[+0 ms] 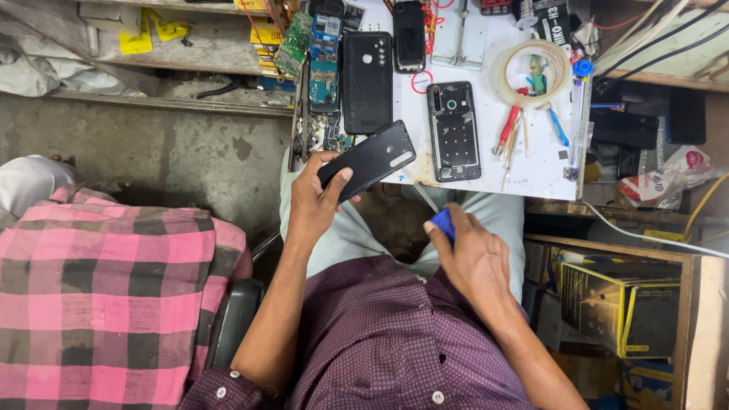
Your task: The person holds a disassembled smartphone and wipes its frame and back with a cloth, then uses a screwdriver to pry and scrape along the edge of the phone's back cover while seated at a cluttered repair workbench.
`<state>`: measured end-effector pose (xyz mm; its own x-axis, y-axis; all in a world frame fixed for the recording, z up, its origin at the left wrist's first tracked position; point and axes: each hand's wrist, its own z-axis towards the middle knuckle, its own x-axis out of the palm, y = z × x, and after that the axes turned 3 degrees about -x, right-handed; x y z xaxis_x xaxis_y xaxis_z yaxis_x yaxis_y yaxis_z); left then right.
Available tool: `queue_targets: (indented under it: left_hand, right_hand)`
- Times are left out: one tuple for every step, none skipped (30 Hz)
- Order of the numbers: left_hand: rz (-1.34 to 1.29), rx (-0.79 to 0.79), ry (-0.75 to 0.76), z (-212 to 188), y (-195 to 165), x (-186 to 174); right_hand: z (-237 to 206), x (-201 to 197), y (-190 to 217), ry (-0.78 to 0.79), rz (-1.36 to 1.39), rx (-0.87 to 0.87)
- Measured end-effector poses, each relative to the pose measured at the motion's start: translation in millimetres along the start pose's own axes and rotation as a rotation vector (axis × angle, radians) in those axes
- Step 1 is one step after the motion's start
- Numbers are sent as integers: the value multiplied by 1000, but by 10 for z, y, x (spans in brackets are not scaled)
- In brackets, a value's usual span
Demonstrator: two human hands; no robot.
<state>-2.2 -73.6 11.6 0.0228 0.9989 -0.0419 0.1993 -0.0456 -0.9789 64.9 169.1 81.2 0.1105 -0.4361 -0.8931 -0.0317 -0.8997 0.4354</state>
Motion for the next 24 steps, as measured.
queue_targets:
  left_hand:
    - [7,-17,-3,-2,-5,-3]
    - [13,-28,-8,0,-10,-9]
    - [8,-23,-11,1,-13,-9]
    - [6,-20,-9,-2,-14,-12]
    - [4,-16,-6,0,-14,-11]
    - [14,-11,-6,-2,-12,-10]
    - [22,-5,-9,-4,-10,-10]
    - [30,-1,-12,-6,-5,-7]
    - [31,5,-15,-10,0,-9]
    - [30,12,-18,-11,7,-7]
    - [30,20,-18,-11,12,-8]
    - [27,16,-16,-12,18,-8]
    - [25,16,-14,-8,24,-10]
    - [23,16,-14,-4,28,-13]
    - [19,22,-9,-1,33,-14]
    - [15,27,-6,1,36,-16]
    - [13,31,-1,2,40,-18]
    - [10,25,3,6,42,-20]
    - [4,21,6,11,43,-20]
    - [-3,12,7,10,45,-20]
    - [-1,10,4,11,46,-19]
    - [2,10,2,13,46,-20]
    - [7,10,3,14,46,-21]
    - [8,13,4,18,45,-21]
  right_hand:
    - [-5,-9,-9,-8,4,20]
    - [-2,-11,-15,9,7,21]
    - [-3,-13,-18,24,10,23]
    - [-9,-18,-22,39,14,31]
    - [-11,-4,-11,30,12,6]
    - [-20,16,7,23,10,-19]
    - [-19,18,9,17,7,-47]
    - [-22,18,9,13,2,-27]
    - [-21,12,4,11,-2,-9]
    - [-14,0,-7,7,-7,9]
    - [-14,0,-6,17,-6,2]
    - [-18,-7,-12,25,-6,-1]
    - [-15,-13,-18,30,-6,-5]
    - [-13,-17,-22,17,9,0]
    - [-13,-22,-26,9,23,2]
    - [-15,-23,-27,3,37,3]
    - [-18,-21,-25,-4,39,-8]
    - [-14,-19,-24,-16,41,-18]
    - [-7,-20,-25,-30,41,-30]
    - [-7,-21,-25,-20,32,-17]
    - [-3,-22,-25,-7,23,-5]
    - [1,-25,-25,4,15,7]
    - [1,-30,-26,10,24,26]
    - [7,-39,-30,13,30,42]
